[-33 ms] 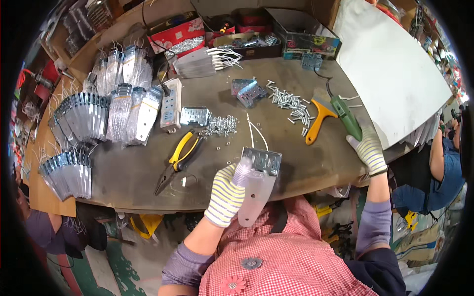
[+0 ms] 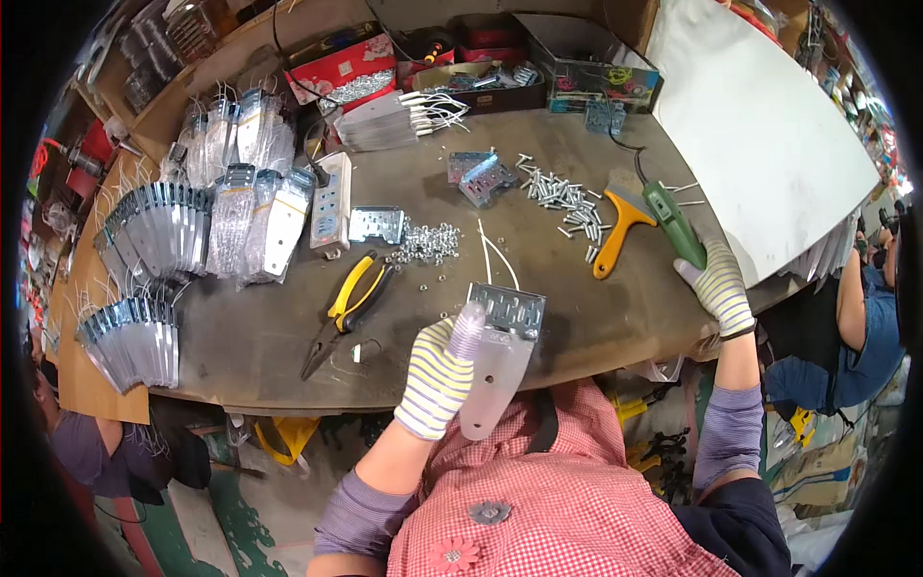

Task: Assembling electrical components using an electric screwdriver and pliers at a workbench.

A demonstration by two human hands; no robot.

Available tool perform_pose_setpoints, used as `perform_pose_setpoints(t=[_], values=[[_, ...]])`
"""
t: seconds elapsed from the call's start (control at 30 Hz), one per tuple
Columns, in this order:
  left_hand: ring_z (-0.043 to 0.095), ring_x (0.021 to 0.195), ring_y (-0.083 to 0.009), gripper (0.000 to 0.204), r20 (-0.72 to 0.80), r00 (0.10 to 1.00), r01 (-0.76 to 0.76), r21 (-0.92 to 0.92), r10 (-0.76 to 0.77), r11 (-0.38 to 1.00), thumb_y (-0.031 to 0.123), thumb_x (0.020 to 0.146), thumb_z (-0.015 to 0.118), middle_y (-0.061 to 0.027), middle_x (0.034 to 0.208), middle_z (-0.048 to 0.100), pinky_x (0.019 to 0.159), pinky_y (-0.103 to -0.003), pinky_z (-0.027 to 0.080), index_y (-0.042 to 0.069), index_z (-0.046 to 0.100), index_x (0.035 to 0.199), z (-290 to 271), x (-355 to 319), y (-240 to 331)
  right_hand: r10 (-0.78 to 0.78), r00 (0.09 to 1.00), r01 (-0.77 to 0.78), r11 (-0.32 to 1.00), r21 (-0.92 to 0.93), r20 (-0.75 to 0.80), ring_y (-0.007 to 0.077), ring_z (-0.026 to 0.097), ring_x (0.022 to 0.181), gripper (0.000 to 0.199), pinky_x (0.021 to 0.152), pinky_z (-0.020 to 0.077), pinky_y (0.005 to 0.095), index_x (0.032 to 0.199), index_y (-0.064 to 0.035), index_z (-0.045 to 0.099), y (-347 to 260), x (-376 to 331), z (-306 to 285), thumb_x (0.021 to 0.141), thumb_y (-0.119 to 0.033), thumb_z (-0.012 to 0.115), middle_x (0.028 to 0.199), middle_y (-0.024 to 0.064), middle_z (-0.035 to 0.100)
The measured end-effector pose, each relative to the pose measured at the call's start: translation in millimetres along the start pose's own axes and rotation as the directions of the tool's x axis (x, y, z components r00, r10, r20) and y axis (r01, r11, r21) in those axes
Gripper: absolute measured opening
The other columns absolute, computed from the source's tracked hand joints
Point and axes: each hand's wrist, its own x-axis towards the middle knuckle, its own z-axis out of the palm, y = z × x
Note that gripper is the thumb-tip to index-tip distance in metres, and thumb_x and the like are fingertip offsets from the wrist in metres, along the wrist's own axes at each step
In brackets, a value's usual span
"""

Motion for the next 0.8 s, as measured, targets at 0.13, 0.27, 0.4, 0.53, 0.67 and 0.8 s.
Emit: perform_pose_setpoints(t=[0.13, 0.27, 0.4, 0.53, 0.67, 0.8], values=[[0.06, 0.063, -0.0142, 0.048, -0.033, 0.994, -0.09, 0.236, 0.101, 0.968, 0.042, 0.096, 0.057, -0.0111, 0.073, 0.069, 0.06, -0.031, 0.047, -0.003, 0.067, 0.084, -16.9, 5.4, -0.1, 0.31, 0.944, -0.244, 0.413, 0.877, 0.116, 0.0218, 0.063, 0.081, 0.068, 0.073, 0.0527, 0.0327, 0.134, -0.0034, 0.049, -50.2, -25.8, -9.7, 0.077, -0.029, 0.075, 0.094, 0.0109, 0.062], [0.062, 0.071, -0.042, 0.045, -0.053, 0.979, -0.089, 0.762, 0.198, 0.642, 0.039, 0.091, 0.061, -0.0252, 0.075, 0.064, 0.065, -0.04, 0.05, -0.006, 0.065, 0.089, -7.5, 12.1, 22.5, 0.202, 0.962, -0.114, -0.324, 0.939, 0.186, 0.0157, 0.057, 0.083, 0.05, 0.085, 0.0512, 0.0387, 0.119, -0.0076, 0.053, -102.7, -39.0, 9.9, 0.082, -0.034, 0.073, 0.092, 0.002, 0.056], [0.059, 0.065, -0.0245, 0.045, 0.083, 0.921, -0.28, 0.82, 0.381, 0.499, 0.022, 0.085, 0.069, -0.0169, 0.079, 0.064, 0.066, -0.03, 0.05, -0.006, 0.057, 0.118, -4.7, 1.9, 25.5, 0.072, 0.957, -0.128, -0.767, 0.629, 0.283, 0.0153, 0.056, 0.085, 0.042, 0.099, 0.042, 0.0466, 0.115, -0.0094, 0.055, -126.2, -28.1, 41.0, 0.086, -0.036, 0.07, 0.087, -0.0023, 0.055], [0.059, 0.065, -0.0169, 0.054, 0.062, 0.917, -0.225, 0.896, 0.393, 0.383, 0.006, 0.081, 0.064, -0.0128, 0.083, 0.065, 0.065, -0.028, 0.05, -0.003, 0.049, 0.133, 4.1, -12.2, 34.1, 0.02, 0.941, -0.132, -0.898, 0.419, 0.339, 0.0129, 0.053, 0.081, 0.027, 0.104, 0.0369, 0.0452, 0.108, -0.0153, 0.06, -129.6, -31.8, 66.6, 0.089, -0.034, 0.065, 0.079, -0.0045, 0.051], [0.068, 0.077, -0.0312, 0.065, -0.003, 0.856, -0.234, 0.889, 0.517, 0.393, 0.009, 0.077, 0.068, -0.019, 0.097, 0.068, 0.072, -0.034, 0.053, 0.005, 0.048, 0.139, 9.1, -11.6, 36.3, 0.162, 0.928, -0.034, -0.86, 0.509, 0.336, 0.0124, 0.047, 0.075, 0.027, 0.102, 0.0381, 0.0433, 0.108, -0.0137, 0.059, -149.2, -34.0, 61.2, 0.089, -0.032, 0.065, 0.075, -0.0054, 0.043], [0.068, 0.076, -0.0319, 0.066, -0.02, 0.874, -0.227, 0.867, 0.485, 0.443, 0.008, 0.077, 0.068, -0.0177, 0.096, 0.069, 0.071, -0.035, 0.054, 0.006, 0.047, 0.14, 12.6, -4.7, 32.0, 0.14, 0.924, 0.011, -0.939, 0.343, 0.355, 0.0117, 0.042, 0.07, 0.026, 0.098, 0.0397, 0.0419, 0.107, -0.0127, 0.059, -158.1, -29.7, 65.6, 0.087, -0.029, 0.065, 0.071, -0.0059, 0.037]])
